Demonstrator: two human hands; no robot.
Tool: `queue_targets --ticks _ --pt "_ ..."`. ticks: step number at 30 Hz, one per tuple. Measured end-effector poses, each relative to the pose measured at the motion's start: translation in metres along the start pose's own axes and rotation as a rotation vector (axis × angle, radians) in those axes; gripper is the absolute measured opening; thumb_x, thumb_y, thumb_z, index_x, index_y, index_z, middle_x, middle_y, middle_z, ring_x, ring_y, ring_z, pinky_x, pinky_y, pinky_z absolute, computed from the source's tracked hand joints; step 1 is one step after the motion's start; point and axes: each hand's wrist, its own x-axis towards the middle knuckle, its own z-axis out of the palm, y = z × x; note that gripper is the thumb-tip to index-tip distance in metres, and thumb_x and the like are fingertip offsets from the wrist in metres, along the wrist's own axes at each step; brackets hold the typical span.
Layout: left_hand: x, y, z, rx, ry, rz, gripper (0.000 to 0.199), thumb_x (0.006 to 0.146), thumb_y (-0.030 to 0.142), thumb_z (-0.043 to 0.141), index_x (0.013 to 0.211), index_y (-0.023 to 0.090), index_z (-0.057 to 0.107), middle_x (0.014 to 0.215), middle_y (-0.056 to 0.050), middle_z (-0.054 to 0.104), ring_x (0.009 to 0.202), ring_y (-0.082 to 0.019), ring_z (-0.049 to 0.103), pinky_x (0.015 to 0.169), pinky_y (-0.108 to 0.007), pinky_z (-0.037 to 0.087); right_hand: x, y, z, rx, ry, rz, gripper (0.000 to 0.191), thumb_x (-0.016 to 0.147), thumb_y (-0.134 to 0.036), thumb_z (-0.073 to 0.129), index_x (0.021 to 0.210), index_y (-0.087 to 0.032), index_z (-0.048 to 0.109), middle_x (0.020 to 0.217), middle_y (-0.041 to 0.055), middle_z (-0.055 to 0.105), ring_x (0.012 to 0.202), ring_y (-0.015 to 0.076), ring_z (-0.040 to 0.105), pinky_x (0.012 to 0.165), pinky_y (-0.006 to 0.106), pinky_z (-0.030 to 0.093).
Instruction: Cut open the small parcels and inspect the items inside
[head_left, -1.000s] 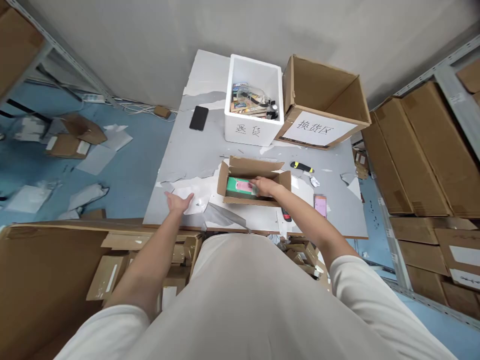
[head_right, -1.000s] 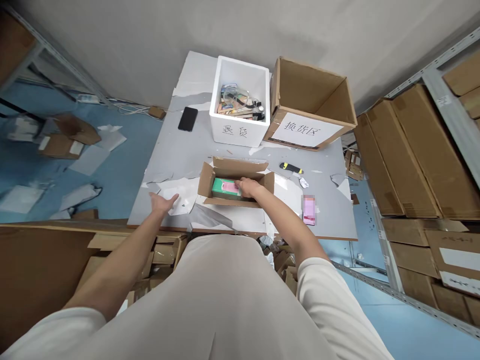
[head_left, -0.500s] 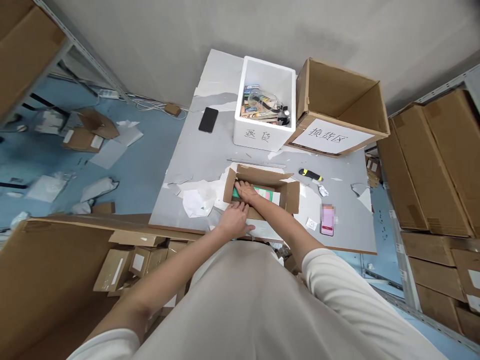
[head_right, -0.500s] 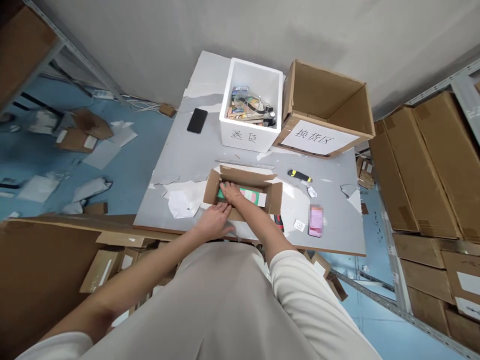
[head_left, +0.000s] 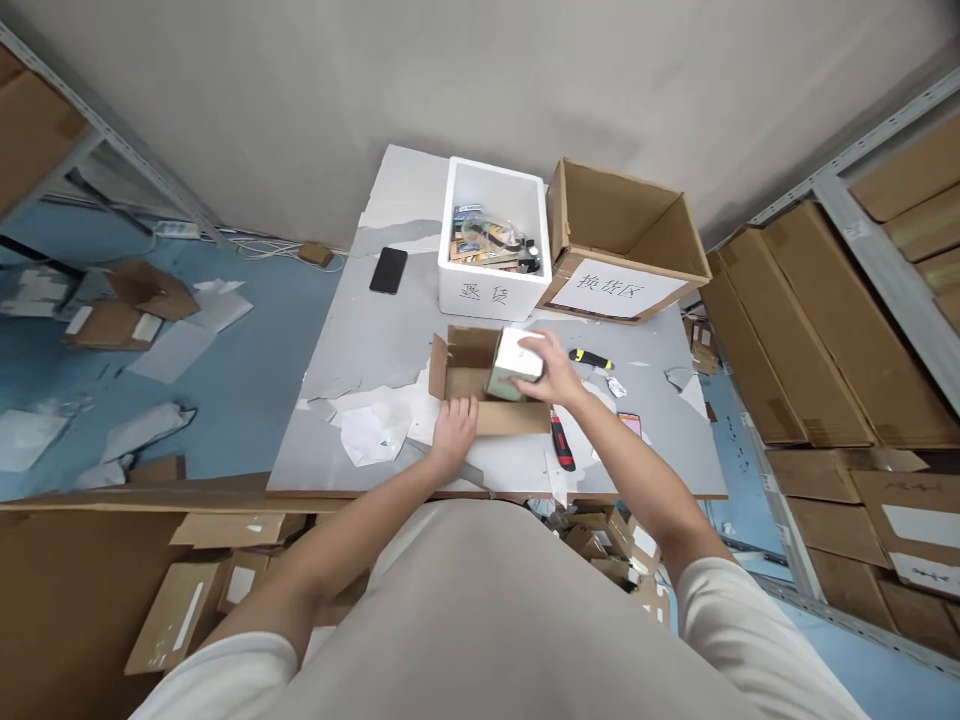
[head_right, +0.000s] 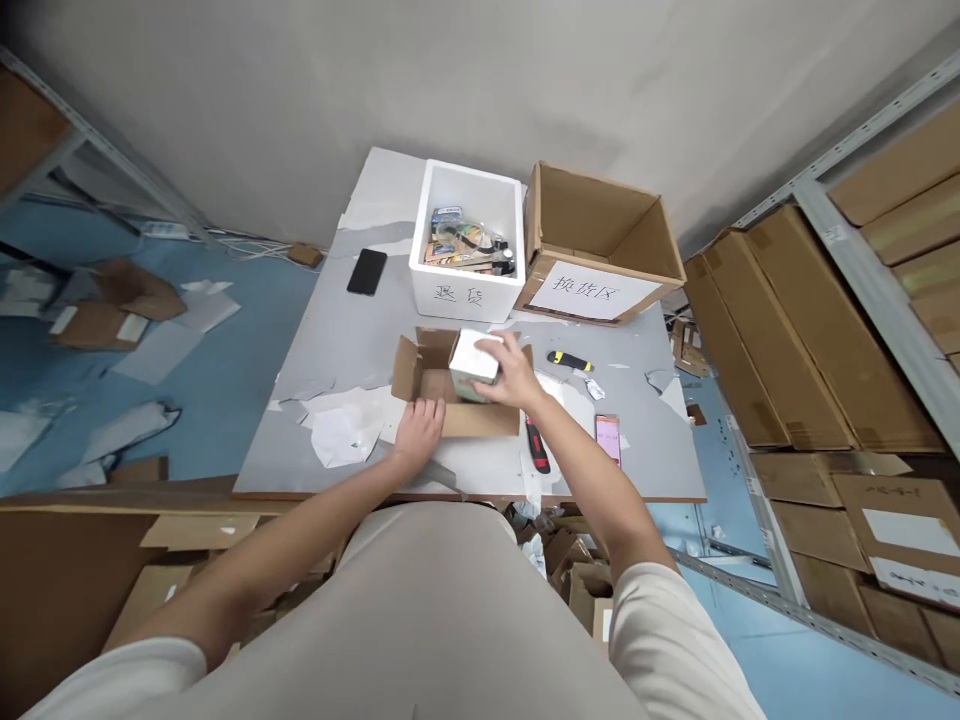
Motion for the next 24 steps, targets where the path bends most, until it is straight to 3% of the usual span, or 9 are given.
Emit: queue_targets --ticks 2,5,8,10,12,16,18,21,24 --pt "0.020 -0.001 0.000 -0.024 0.009 -0.032 0.053 0.089 0.009 0.023 0.137 0.001 0.042 0.115 -0.025 0.057 0.113 -0.033 0.049 0.098 -0.048 0.032 -0.003 -0.017 -0.039 -0.042 0.229 -0.025 0.057 0.067 -0.037 0.071 0.117 -0.021 0.048 0.122 0.0145 0.045 0.117 0.0305 0.048 0.094 0.046 0.045" --pt "0.051 -0.006 -0.005 -0.051 -0.009 -0.077 0.055 0.087 0.007 0.025 0.140 -0.003 0.036 0.121 -0.027 0.054 0.119 -0.034 0.046 0.102 -0.050 0.028 -0.016 -0.046 -0.089 -0.084 0.441 -0.072 0.060 0.064 -0.035 0.073 0.118 -0.026 0.046 0.116 0.0106 0.048 0.115 0.0293 0.048 0.094 0.048 0.046" --pt "0.069 -0.015 -0.012 -0.068 0.023 -0.040 0.067 0.082 0.015 0.043 0.143 -0.004 0.027 0.133 -0.028 0.046 0.128 -0.037 0.039 0.108 -0.050 0.022 -0.044 -0.066 -0.100 -0.108 0.484 -0.027 0.062 0.064 -0.035 0.073 0.118 -0.027 0.046 0.116 0.0099 0.048 0.115 0.0299 0.048 0.094 0.050 0.046" --pt "0.069 -0.022 -0.018 -0.096 0.065 0.036 0.082 0.075 0.022 0.056 0.145 -0.003 0.022 0.141 -0.028 0.038 0.134 -0.038 0.031 0.111 -0.050 0.017 -0.071 -0.068 -0.079 -0.098 0.454 0.037 0.060 0.064 -0.036 0.072 0.118 -0.025 0.046 0.118 0.0114 0.047 0.116 0.0310 0.049 0.093 0.052 0.046" --pt "0.058 -0.029 -0.026 -0.126 0.091 0.100 0.091 0.071 0.026 0.063 0.146 -0.001 0.020 0.147 -0.027 0.032 0.139 -0.038 0.023 0.114 -0.051 0.014 -0.099 -0.063 -0.044 -0.055 0.395 0.113 0.058 0.066 -0.036 0.071 0.118 -0.023 0.047 0.119 0.0129 0.046 0.116 0.0313 0.049 0.093 0.052 0.047" --pt "0.007 -0.033 -0.039 -0.245 0.126 0.134 0.086 0.071 0.022 0.062 0.146 0.007 0.024 0.151 -0.022 0.028 0.144 -0.036 0.016 0.116 -0.052 0.016 -0.146 -0.051 0.034 0.070 0.263 0.229 0.058 0.067 -0.031 0.073 0.118 -0.023 0.047 0.120 0.0139 0.045 0.116 0.0295 0.051 0.092 0.046 0.049" --pt "-0.023 -0.029 -0.038 -0.414 0.084 0.180 0.083 0.075 0.022 0.060 0.148 0.013 0.022 0.149 -0.017 0.034 0.141 -0.030 0.027 0.115 -0.046 0.026 -0.161 -0.047 0.063 0.138 0.192 0.245 0.057 0.067 -0.028 0.073 0.117 -0.023 0.047 0.120 0.0137 0.044 0.115 0.0280 0.052 0.092 0.044 0.050" --pt "-0.052 -0.016 -0.027 -0.632 -0.104 0.238 0.099 0.070 0.036 0.071 0.149 0.018 0.015 0.148 -0.017 0.035 0.137 -0.029 0.036 0.110 -0.045 0.035 -0.175 -0.043 0.088 0.228 0.118 0.247 0.054 0.067 -0.024 0.073 0.115 -0.022 0.048 0.120 0.0137 0.044 0.116 0.0273 0.052 0.094 0.043 0.049" --pt "-0.051 -0.003 -0.013 -0.729 -0.178 0.199 0.118 0.056 0.044 0.083 0.148 0.016 0.016 0.150 -0.020 0.030 0.139 -0.034 0.032 0.111 -0.048 0.034 -0.179 -0.040 0.089 0.274 0.018 0.228 0.054 0.068 -0.027 0.073 0.116 -0.021 0.047 0.122 0.0157 0.044 0.120 0.0282 0.049 0.096 0.044 0.047"
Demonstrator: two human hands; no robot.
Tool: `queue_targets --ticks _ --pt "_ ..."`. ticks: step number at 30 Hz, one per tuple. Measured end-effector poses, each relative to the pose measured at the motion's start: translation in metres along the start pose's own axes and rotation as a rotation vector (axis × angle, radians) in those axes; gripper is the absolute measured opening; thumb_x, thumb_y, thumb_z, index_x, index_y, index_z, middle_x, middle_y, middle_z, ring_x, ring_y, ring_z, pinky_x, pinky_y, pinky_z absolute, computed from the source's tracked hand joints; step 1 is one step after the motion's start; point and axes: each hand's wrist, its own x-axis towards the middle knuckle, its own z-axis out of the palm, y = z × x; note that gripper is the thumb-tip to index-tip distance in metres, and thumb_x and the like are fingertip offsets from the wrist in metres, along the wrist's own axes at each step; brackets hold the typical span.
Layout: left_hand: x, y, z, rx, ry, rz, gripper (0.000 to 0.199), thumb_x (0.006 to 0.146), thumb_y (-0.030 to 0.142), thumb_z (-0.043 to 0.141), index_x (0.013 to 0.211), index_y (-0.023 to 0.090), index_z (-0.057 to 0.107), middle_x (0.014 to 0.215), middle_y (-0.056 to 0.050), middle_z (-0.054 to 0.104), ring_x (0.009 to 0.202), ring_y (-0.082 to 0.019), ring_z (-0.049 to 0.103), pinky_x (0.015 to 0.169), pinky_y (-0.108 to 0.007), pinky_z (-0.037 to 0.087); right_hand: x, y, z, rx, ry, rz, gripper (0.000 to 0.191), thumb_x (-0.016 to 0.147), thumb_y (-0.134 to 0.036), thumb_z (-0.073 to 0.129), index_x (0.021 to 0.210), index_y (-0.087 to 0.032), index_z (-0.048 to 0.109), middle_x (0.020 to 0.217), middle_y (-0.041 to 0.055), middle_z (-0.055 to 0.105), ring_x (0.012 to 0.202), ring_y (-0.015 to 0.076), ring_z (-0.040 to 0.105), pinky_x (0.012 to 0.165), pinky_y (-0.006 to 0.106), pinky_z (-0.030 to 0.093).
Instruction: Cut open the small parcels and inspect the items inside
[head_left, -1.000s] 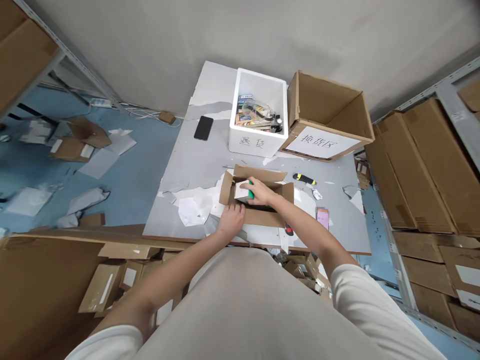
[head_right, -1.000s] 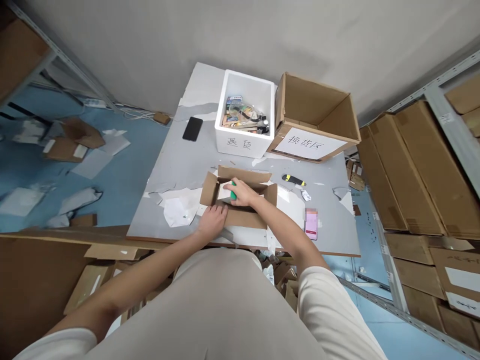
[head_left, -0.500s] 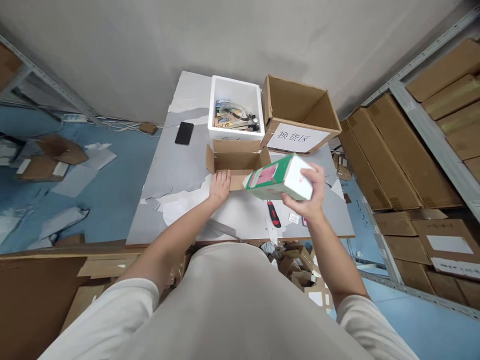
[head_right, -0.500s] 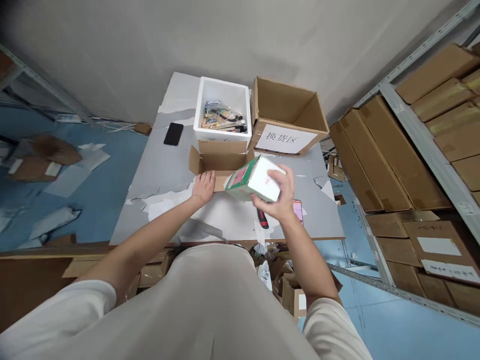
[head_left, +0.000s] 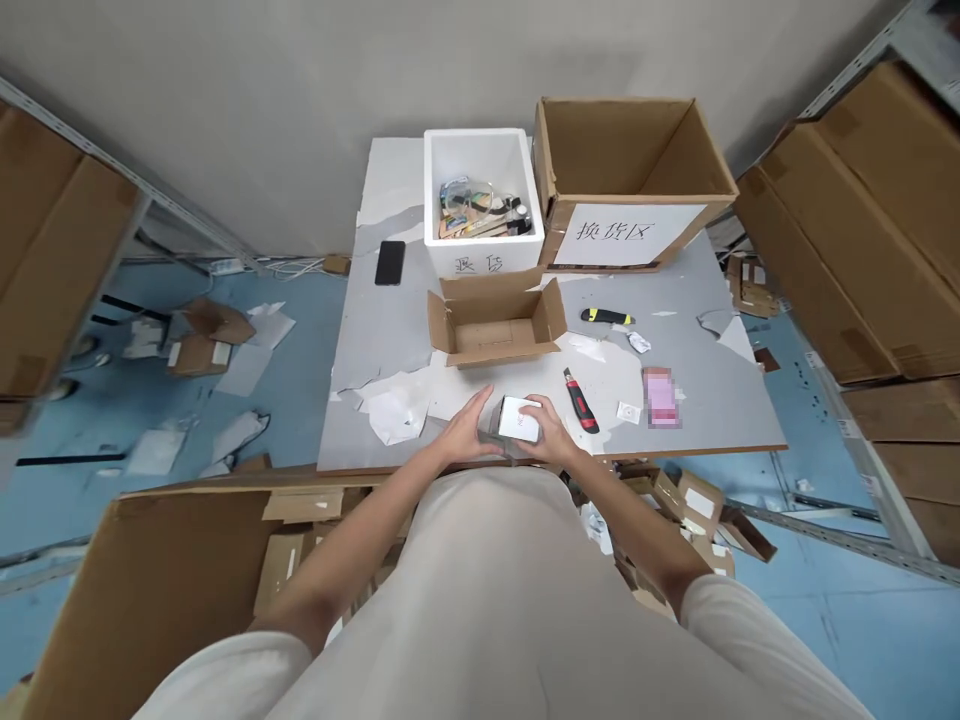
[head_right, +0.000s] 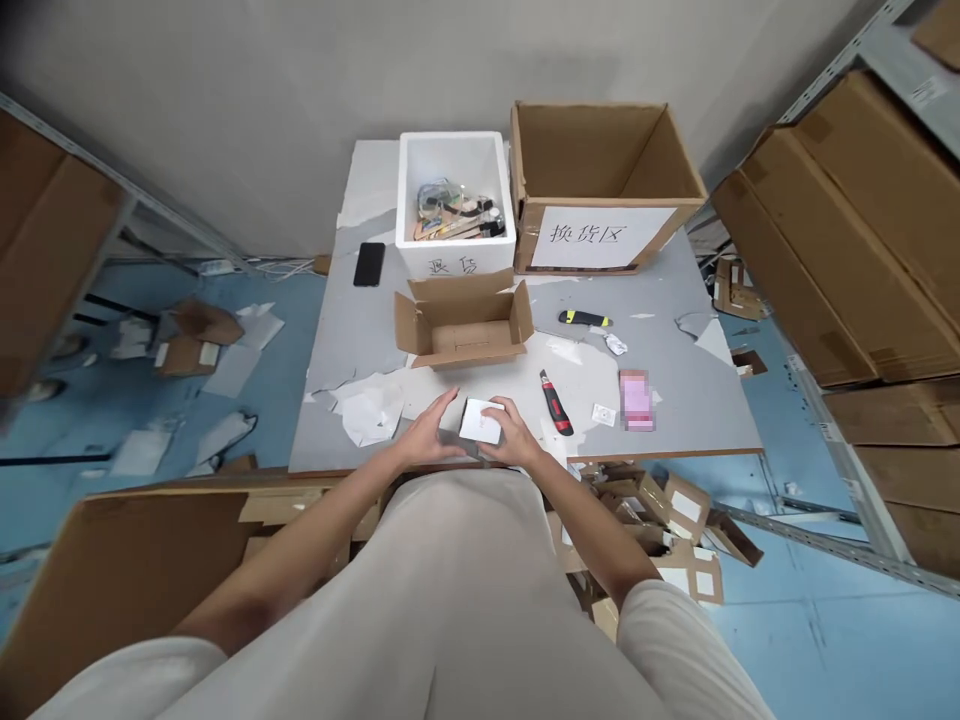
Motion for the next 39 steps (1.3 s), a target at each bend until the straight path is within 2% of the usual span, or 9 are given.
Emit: queue_targets --ticks 7,14,17,21,24,27,31,35,39 --pt "0.028 -0.007 0.007 -0.151 0.040 0.056 0.078 0.057 0.041 0.082 0.124 0.020 0.048 0.122 -0.010 0.060 0.113 -0.027 0.057 0.098 -0.042 0.046 0.033 -0.030 -0.042 -0.167 -0.357 -0.088 0.056 0.079 -0.043 0.065 0.127 -0.020 0.048 0.141 0.0190 0.035 0.131 0.0301 0.037 0.099 0.046 0.042" --pt "0.032 -0.005 0.018 -0.185 0.028 0.100 0.068 0.056 0.039 0.081 0.112 0.018 0.049 0.112 -0.009 0.060 0.101 -0.025 0.060 0.088 -0.041 0.049 0.073 -0.045 -0.052 -0.357 -0.664 -0.173 0.044 0.075 -0.040 0.068 0.109 -0.018 0.053 0.116 0.0141 0.047 0.100 0.0254 0.051 0.079 0.038 0.049" --pt "0.032 -0.007 0.022 -0.199 0.032 0.095 0.065 0.057 0.038 0.081 0.110 0.019 0.048 0.110 -0.008 0.059 0.100 -0.024 0.059 0.089 -0.041 0.050 0.074 -0.043 -0.060 -0.311 -0.628 -0.216 0.036 0.072 -0.035 0.068 0.098 -0.016 0.052 0.106 0.0126 0.049 0.095 0.0241 0.051 0.079 0.037 0.048" --pt "0.031 -0.018 0.022 -0.299 0.137 0.034 0.075 0.053 0.035 0.084 0.115 0.021 0.043 0.116 -0.008 0.054 0.107 -0.023 0.056 0.095 -0.042 0.049 0.064 -0.040 -0.083 -0.338 -0.421 -0.189 0.025 0.078 -0.027 0.058 0.100 -0.017 0.053 0.114 0.0148 0.052 0.109 0.0269 0.049 0.093 0.046 0.043" --pt "0.029 -0.025 0.023 -0.319 0.181 -0.008 0.077 0.052 0.036 0.084 0.115 0.020 0.041 0.114 -0.007 0.053 0.106 -0.022 0.057 0.094 -0.041 0.050 0.057 -0.045 -0.090 -0.583 -0.356 -0.145 0.019 0.080 -0.021 0.054 0.099 -0.018 0.059 0.128 0.0159 0.050 0.127 0.0357 0.037 0.105 0.068 0.017" --pt "0.027 -0.027 0.025 -0.295 0.201 -0.030 0.077 0.053 0.036 0.084 0.115 0.020 0.041 0.112 -0.006 0.053 0.103 -0.021 0.057 0.093 -0.040 0.051 0.057 -0.057 -0.082 -0.732 -0.412 -0.131 0.028 0.084 -0.009 0.046 0.104 -0.018 0.061 0.131 0.0154 0.052 0.130 0.0346 0.034 0.105 0.073 -0.001" --pt "0.026 -0.028 0.029 -0.278 0.199 -0.038 0.075 0.054 0.036 0.083 0.115 0.020 0.041 0.108 -0.004 0.052 0.100 -0.020 0.057 0.092 -0.040 0.051 0.061 -0.069 -0.063 -0.700 -0.565 -0.154 0.038 0.086 -0.011 0.045 0.123 -0.018 0.055 0.108 0.0131 0.061 0.112 0.0285 0.048 0.109 0.067 0.005" --pt "0.026 -0.031 0.032 -0.259 0.207 -0.046 0.074 0.056 0.035 0.081 0.115 0.021 0.040 0.112 -0.006 0.052 0.104 -0.023 0.056 0.091 -0.040 0.050 0.061 -0.064 -0.058 -0.638 -0.658 -0.159 0.026 0.085 -0.013 0.048 0.105 -0.017 0.064 0.092 0.0089 0.062 0.092 0.0236 0.053 0.109 0.058 0.016" --pt "0.027 -0.035 0.037 -0.212 0.199 -0.026 0.070 0.057 0.032 0.077 0.115 0.019 0.041 0.112 -0.008 0.052 0.102 -0.024 0.056 0.088 -0.040 0.050 0.064 -0.059 -0.055 -0.575 -0.805 -0.270 0.023 0.086 -0.008 0.046 0.086 -0.017 0.067 0.089 0.0078 0.065 0.089 0.0211 0.054 0.099 0.040 0.032"
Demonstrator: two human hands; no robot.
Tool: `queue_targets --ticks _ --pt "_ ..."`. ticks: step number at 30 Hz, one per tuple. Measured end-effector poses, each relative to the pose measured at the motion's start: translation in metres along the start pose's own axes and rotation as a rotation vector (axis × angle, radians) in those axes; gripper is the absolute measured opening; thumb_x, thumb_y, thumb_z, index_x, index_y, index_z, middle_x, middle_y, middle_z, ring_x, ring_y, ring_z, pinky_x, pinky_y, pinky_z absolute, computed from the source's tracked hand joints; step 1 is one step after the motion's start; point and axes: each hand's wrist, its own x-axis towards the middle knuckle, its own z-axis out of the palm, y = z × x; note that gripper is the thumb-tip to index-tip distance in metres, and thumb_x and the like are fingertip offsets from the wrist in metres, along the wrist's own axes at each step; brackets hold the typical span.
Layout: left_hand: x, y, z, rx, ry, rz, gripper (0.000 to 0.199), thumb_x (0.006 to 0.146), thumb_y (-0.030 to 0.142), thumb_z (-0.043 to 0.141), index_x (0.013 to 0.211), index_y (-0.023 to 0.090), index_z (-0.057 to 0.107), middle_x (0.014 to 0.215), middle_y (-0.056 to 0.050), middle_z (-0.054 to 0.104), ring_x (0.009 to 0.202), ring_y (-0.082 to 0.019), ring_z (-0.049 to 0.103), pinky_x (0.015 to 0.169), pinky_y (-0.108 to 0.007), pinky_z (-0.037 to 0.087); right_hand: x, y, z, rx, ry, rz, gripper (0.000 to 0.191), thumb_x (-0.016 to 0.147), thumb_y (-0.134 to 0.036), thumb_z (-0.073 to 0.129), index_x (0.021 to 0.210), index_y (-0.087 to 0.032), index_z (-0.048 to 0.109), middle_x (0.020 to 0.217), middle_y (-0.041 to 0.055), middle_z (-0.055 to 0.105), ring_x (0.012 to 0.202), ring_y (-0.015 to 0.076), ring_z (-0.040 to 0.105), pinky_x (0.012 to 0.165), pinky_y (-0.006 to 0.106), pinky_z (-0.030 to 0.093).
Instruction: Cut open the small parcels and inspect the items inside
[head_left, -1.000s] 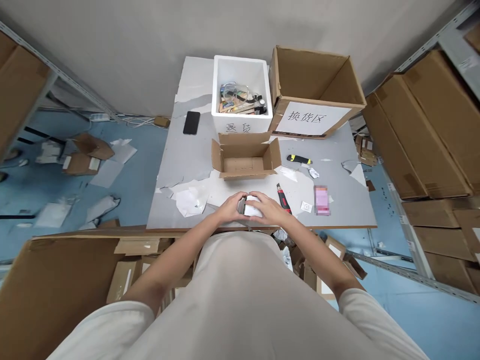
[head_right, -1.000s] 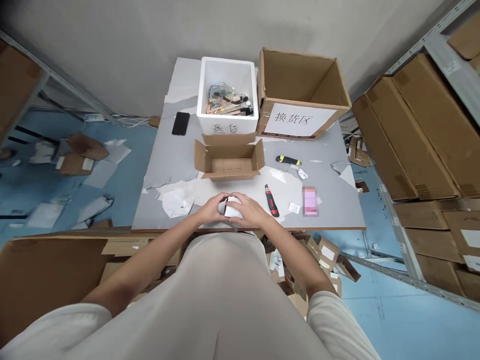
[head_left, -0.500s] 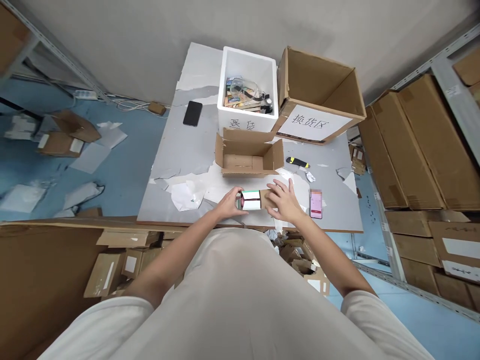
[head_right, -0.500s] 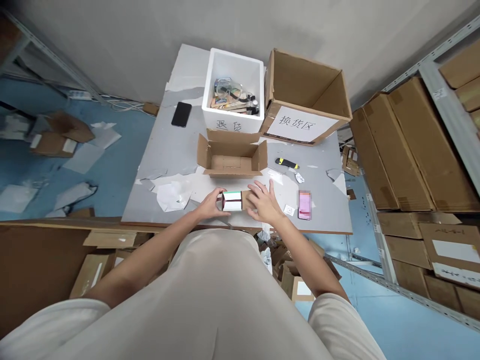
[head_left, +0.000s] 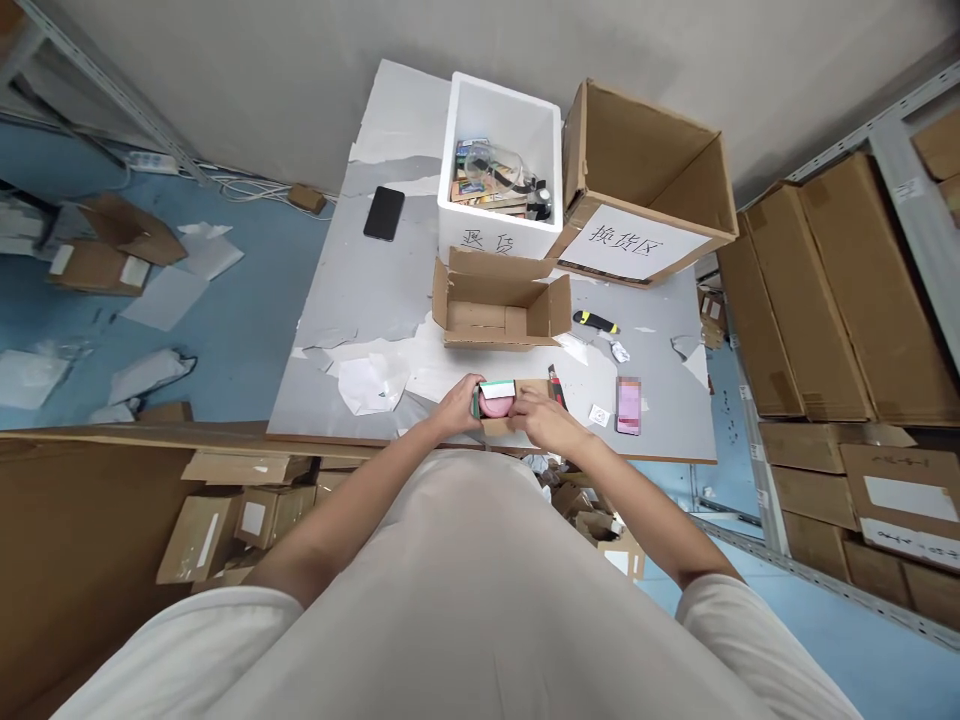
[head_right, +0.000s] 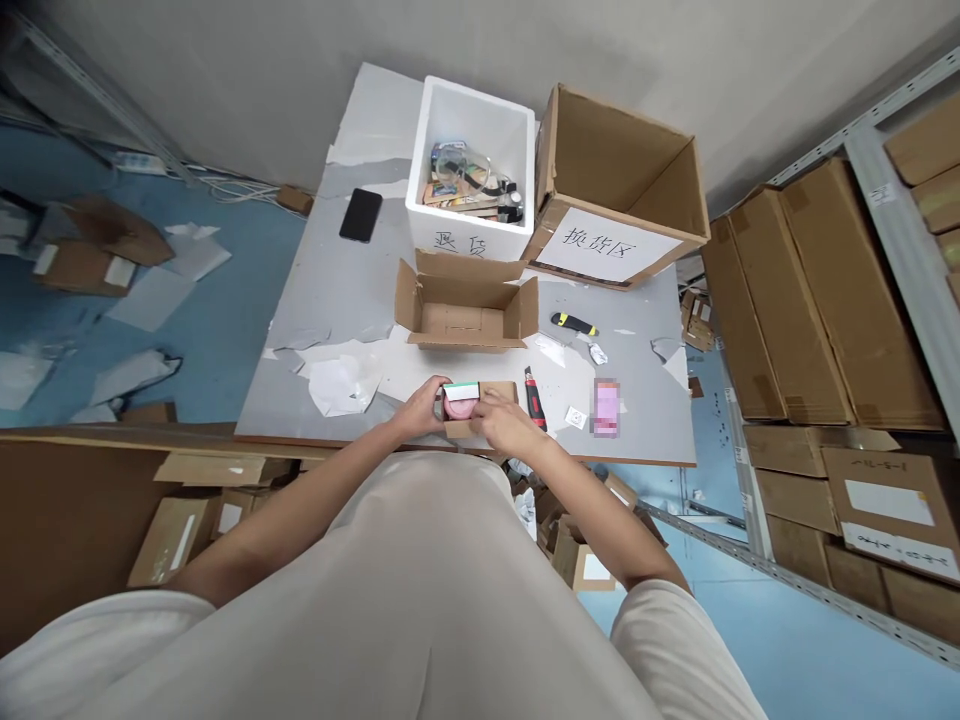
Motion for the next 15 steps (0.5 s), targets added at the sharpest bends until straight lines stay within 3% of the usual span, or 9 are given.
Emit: queue_targets --ticks 2,4,7,9,15 --pt "0.001 -0.001 0.003 0.021 -0.007 0.011 0.068 0.057 0.030 0.076 0.114 0.018 0.042 0.111 -0.008 0.053 0.102 -0.025 0.056 0.087 -0.040 0.050 0.004 0.000 0.000 -0.062 -0.046 0.047 0.024 0.088 -0.007 0.044 0.089 -0.015 0.067 0.087 0.0107 0.066 0.089 0.0229 0.055 0.091 0.038 0.036" --pt "0.003 -0.002 0.004 0.038 0.003 0.000 0.068 0.056 0.029 0.077 0.114 0.018 0.043 0.110 -0.008 0.054 0.102 -0.026 0.056 0.086 -0.040 0.049 0.007 0.000 0.000 -0.108 -0.042 0.122 0.028 0.090 -0.008 0.041 0.105 -0.012 0.064 0.093 0.0139 0.068 0.090 0.0251 0.056 0.086 0.039 0.037" --pt "0.005 -0.001 0.006 0.059 -0.006 -0.015 0.068 0.054 0.030 0.079 0.112 0.018 0.043 0.109 -0.009 0.054 0.103 -0.028 0.055 0.085 -0.042 0.049 0.010 0.008 0.004 -0.098 0.044 0.216 0.042 0.091 -0.008 0.039 0.131 -0.013 0.051 0.125 0.0165 0.061 0.098 0.0257 0.056 0.083 0.038 0.038" --pt "0.006 0.000 0.007 0.071 -0.036 0.004 0.067 0.053 0.030 0.080 0.109 0.019 0.044 0.108 -0.009 0.054 0.103 -0.029 0.054 0.086 -0.043 0.048 0.014 0.016 0.008 -0.075 0.072 0.269 0.047 0.090 -0.008 0.042 0.135 -0.016 0.047 0.139 0.0147 0.051 0.099 0.0249 0.056 0.082 0.037 0.039" --pt "0.004 0.001 0.014 0.041 0.011 0.030 0.065 0.055 0.032 0.079 0.108 0.020 0.044 0.108 -0.008 0.053 0.105 -0.029 0.053 0.088 -0.043 0.047 0.028 0.028 0.013 -0.132 0.079 0.229 0.037 0.091 -0.024 0.050 0.128 -0.018 0.055 0.126 0.0168 0.055 0.103 0.0282 0.050 0.083 0.039 0.038"
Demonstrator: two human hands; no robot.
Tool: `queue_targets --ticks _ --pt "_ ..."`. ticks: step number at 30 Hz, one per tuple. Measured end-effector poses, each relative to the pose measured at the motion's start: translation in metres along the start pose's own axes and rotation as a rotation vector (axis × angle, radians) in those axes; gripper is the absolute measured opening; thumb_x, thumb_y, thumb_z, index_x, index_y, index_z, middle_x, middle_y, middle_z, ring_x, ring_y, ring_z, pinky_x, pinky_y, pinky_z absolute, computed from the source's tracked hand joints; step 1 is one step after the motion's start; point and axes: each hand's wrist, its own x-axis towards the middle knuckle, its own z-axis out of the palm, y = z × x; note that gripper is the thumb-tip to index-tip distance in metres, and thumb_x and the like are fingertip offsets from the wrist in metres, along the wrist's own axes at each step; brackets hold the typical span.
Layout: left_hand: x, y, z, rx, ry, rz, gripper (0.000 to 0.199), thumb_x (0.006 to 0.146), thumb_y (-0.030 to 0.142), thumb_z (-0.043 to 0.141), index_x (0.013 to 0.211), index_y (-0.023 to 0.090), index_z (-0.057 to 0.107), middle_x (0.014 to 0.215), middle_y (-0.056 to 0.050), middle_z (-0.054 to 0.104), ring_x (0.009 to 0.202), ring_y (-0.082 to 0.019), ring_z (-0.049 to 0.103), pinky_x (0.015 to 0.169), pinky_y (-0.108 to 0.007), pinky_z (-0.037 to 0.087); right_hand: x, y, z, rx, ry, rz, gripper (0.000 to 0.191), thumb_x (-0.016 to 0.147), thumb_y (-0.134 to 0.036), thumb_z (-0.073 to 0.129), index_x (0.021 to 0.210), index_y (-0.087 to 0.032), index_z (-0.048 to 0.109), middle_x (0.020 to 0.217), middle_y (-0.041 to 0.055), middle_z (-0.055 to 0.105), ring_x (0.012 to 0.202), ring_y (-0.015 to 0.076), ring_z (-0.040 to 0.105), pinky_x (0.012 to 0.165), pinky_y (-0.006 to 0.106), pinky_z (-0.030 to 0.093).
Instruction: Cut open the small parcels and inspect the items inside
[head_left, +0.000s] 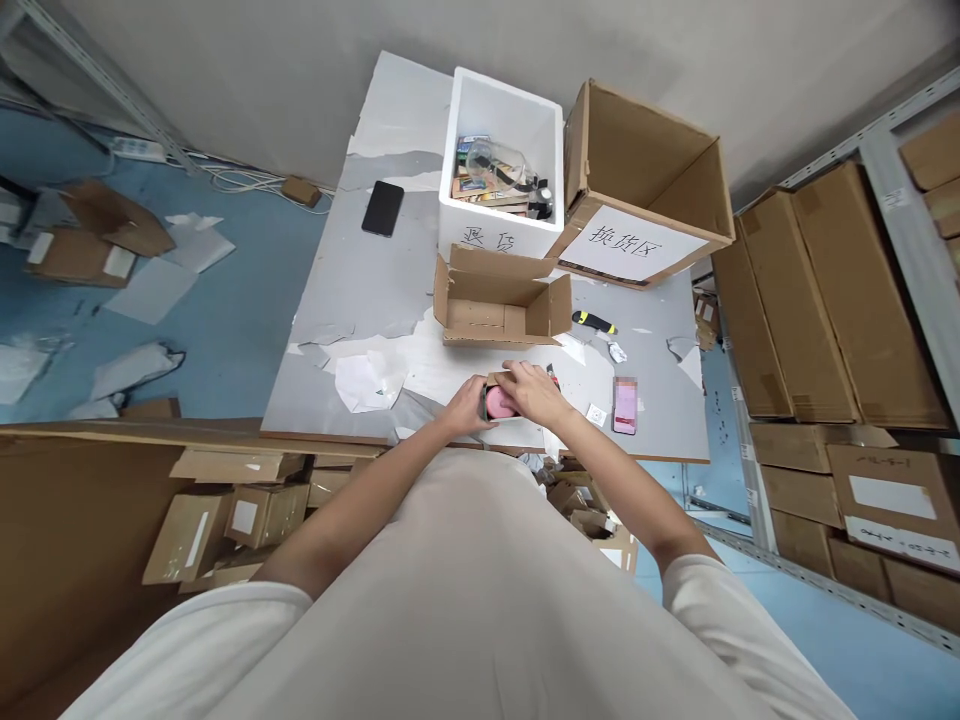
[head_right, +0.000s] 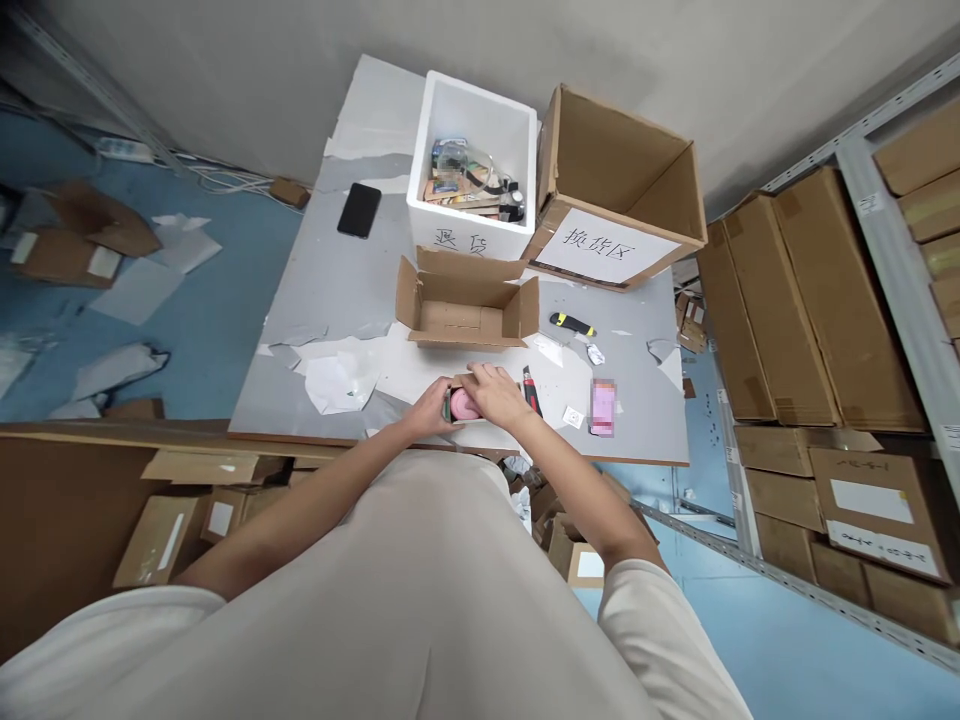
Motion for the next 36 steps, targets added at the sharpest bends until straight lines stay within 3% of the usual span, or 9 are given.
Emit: queue_targets --ticks 3,6,15,18,22,27,30,33,36 --pt "0.000 -0.003 0.001 -0.034 0.014 0.003 0.064 0.058 0.034 0.077 0.110 0.019 0.043 0.109 -0.008 0.053 0.105 -0.027 0.054 0.087 -0.041 0.047 -0.003 0.000 -0.006 -0.040 -0.029 -0.190 0.041 0.095 -0.017 0.040 0.135 -0.019 0.047 0.114 0.0136 0.060 0.100 0.0249 0.051 0.087 0.040 0.034" --pt "0.000 -0.005 0.001 -0.015 -0.005 -0.002 0.068 0.055 0.037 0.079 0.110 0.018 0.043 0.108 -0.008 0.052 0.104 -0.027 0.054 0.087 -0.041 0.047 -0.005 -0.002 -0.012 -0.062 -0.075 -0.344 0.039 0.095 -0.012 0.035 0.129 -0.022 0.051 0.120 0.0106 0.061 0.102 0.0235 0.050 0.087 0.040 0.031" --pt "0.006 -0.003 0.002 0.063 -0.025 0.088 0.055 0.056 0.029 0.076 0.102 0.017 0.047 0.101 -0.009 0.053 0.099 -0.027 0.052 0.087 -0.040 0.046 0.015 -0.015 -0.025 -0.233 -0.137 -0.472 0.020 0.094 -0.020 0.040 0.100 -0.016 0.059 0.098 0.0121 0.064 0.090 0.0227 0.053 0.075 0.035 0.030" --pt "0.008 0.000 0.002 0.066 -0.016 0.085 0.054 0.057 0.028 0.075 0.104 0.017 0.049 0.102 -0.010 0.054 0.100 -0.027 0.052 0.089 -0.041 0.044 0.012 -0.012 -0.049 -0.236 -0.191 -0.481 0.023 0.087 -0.019 0.052 0.109 -0.015 0.055 0.102 0.0119 0.062 0.085 0.0212 0.054 0.071 0.033 0.030" --pt "0.010 0.003 0.001 0.054 -0.004 0.042 0.062 0.055 0.025 0.075 0.111 0.016 0.049 0.107 -0.010 0.053 0.106 -0.029 0.051 0.092 -0.044 0.043 -0.005 -0.003 -0.102 -0.198 -0.169 -0.408 0.060 0.075 -0.026 0.065 0.129 -0.012 0.045 0.105 0.0132 0.059 0.084 0.0229 0.055 0.070 0.033 0.032" --pt "0.012 0.001 0.002 -0.012 -0.013 -0.010 0.080 0.049 0.028 0.082 0.120 0.018 0.048 0.114 -0.010 0.052 0.110 -0.033 0.050 0.091 -0.046 0.043 -0.048 0.013 -0.171 -0.013 0.001 -0.240 0.060 0.074 -0.028 0.063 0.131 -0.020 0.046 0.116 0.0134 0.057 0.093 0.0257 0.056 0.075 0.035 0.040" --pt "0.013 0.002 0.001 -0.105 -0.003 -0.019 0.095 0.039 0.036 0.089 0.123 0.016 0.048 0.119 -0.015 0.053 0.113 -0.038 0.049 0.093 -0.050 0.041 -0.078 0.029 -0.186 0.194 0.177 -0.094 0.060 0.072 -0.028 0.064 0.129 -0.024 0.048 0.119 0.0107 0.056 0.095 0.0248 0.057 0.074 0.035 0.045" --pt "0.011 0.014 -0.010 -0.156 0.019 -0.030 0.108 0.034 0.043 0.090 0.128 0.016 0.046 0.126 -0.017 0.051 0.117 -0.041 0.048 0.097 -0.055 0.038 -0.096 0.044 -0.164 0.465 0.438 0.078 0.058 0.067 -0.029 0.069 0.122 -0.025 0.052 0.114 0.0082 0.057 0.082 0.0196 0.056 0.069 0.033 0.047" --pt "0.007 0.038 -0.030 -0.193 0.058 -0.020 0.103 0.043 0.048 0.087 0.132 0.019 0.044 0.133 -0.016 0.048 0.125 -0.041 0.043 0.103 -0.057 0.035 -0.089 0.043 -0.115 0.870 0.712 0.227 0.056 0.064 -0.037 0.072 0.115 -0.025 0.051 0.106 0.0063 0.055 0.077 0.0172 0.055 0.065 0.031 0.048"
